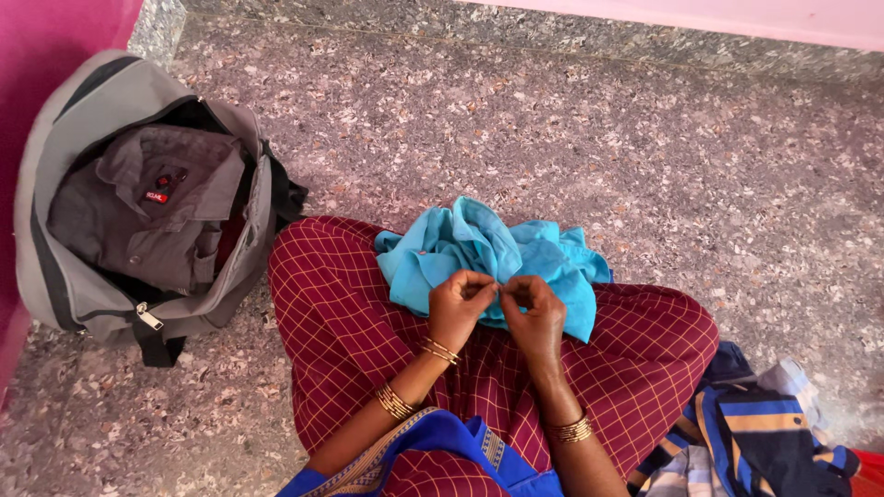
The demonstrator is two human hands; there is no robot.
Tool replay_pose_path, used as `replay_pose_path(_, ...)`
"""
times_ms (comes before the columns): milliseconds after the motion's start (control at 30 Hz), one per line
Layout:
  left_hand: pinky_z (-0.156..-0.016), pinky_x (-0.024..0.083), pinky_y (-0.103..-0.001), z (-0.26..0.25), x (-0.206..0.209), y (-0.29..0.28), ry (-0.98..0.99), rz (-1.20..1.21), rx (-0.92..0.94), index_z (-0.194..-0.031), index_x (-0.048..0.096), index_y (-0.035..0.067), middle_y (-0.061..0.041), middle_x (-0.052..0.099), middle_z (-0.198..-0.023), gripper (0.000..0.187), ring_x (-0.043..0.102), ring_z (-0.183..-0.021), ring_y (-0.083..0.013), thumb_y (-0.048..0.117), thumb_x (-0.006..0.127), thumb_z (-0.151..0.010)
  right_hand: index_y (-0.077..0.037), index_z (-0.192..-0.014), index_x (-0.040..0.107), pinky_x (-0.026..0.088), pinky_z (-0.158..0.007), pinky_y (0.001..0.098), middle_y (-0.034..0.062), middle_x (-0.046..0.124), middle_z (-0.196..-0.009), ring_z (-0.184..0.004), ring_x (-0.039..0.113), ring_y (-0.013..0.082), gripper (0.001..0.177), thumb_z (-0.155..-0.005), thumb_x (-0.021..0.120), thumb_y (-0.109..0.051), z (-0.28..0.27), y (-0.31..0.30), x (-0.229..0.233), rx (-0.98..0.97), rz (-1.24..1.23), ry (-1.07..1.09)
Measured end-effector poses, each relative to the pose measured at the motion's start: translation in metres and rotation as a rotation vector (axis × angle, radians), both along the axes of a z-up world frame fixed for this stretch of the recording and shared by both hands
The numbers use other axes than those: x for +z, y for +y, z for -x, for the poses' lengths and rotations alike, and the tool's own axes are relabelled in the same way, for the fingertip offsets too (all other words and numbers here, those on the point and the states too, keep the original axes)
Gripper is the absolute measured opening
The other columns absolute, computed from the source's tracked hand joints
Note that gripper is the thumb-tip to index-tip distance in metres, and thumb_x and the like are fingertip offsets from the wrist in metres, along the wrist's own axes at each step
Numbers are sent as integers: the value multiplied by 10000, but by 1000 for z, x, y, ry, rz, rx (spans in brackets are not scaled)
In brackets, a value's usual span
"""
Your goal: The person folds several items of clothing by hand, including a dark jacket, a light blue shirt, and a striped shirt, placing each folded item into a grey backpack on the floor.
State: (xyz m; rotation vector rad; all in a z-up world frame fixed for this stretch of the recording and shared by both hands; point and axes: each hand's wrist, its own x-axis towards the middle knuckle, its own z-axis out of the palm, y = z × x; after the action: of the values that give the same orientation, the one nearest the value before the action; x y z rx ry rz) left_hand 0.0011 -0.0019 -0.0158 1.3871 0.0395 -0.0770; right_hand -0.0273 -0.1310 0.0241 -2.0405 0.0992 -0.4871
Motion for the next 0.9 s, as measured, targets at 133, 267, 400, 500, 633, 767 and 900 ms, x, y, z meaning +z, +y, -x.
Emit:
replay_pose_path(133, -677, 573, -221, -1, -1, -1, -10, 77, -19, -1020, 744, -7, -32, 775, -912, 152, 696, -773, -52, 89, 773, -905, -19, -982, 678, 572, -674, 237, 25, 742, -868, -769, 716, 86, 143, -875, 773, -16, -1, -6, -11, -18, -76, 87)
replay_pose_path(267, -754, 610, -231, 4, 6, 2, -95, 61, -48, -1098, 741, -6, -36, 786, -993, 204, 732, -850, -76, 75, 753, -911, -11, -1023, 663, 540, -709, 216, 13, 701, -930, -811, 657, 67, 169, -893, 769, 8, -4, -18, -29, 48, -335, 92)
replay_pose_path(400, -748, 626, -248, 6, 13, 2, -120, 24, -35, -1064, 735, 2, -54, 792, -971, 193, 755, -839, -102, 77, 767, -889, -28, -1035, 622, 561, -801, 216, -9, 674, -980, -889, 662, 71, 213, -885, 759, 34, -8, -25, -41, 132, -579, 98)
replay_pose_path(500, -706, 622, -263, 5, 17, 4, -145, -109, 29, -1010, 751, 0, -75, 798, -928, 172, 763, -792, -123, 64, 785, -854, -52, -1011, 603, 545, -758, 217, -8, 663, -961, -847, 642, 74, 221, -883, 759, 39, -9, -30, -39, 183, -726, 146)
replay_pose_path(633, -682, 622, -256, 6, 21, 7, -123, -110, 32, -995, 757, 7, -71, 796, -899, 152, 760, -769, -116, 68, 782, -857, -82, -967, 595, 531, -670, 224, 1, 660, -918, -775, 634, 80, 217, -879, 753, 38, -9, -31, -33, 164, -857, 242)
replay_pose_path(767, -674, 613, -250, 6, 20, 7, -107, -86, 8, -1009, 764, 12, -68, 795, -889, 148, 750, -765, -107, 68, 776, -873, -86, -960, 596, 517, -661, 224, 0, 664, -914, -773, 630, 83, 217, -885, 749, 48, -10, -31, -35, 172, -896, 231)
replay_pose_path(900, -683, 615, -248, 4, 16, 5, -164, -99, 21, -1000, 765, 9, -70, 795, -894, 134, 755, -773, -104, 64, 779, -878, -77, -950, 602, 496, -633, 229, 24, 682, -902, -744, 621, 91, 213, -885, 759, 51, -9, -30, -41, 170, -888, 184)
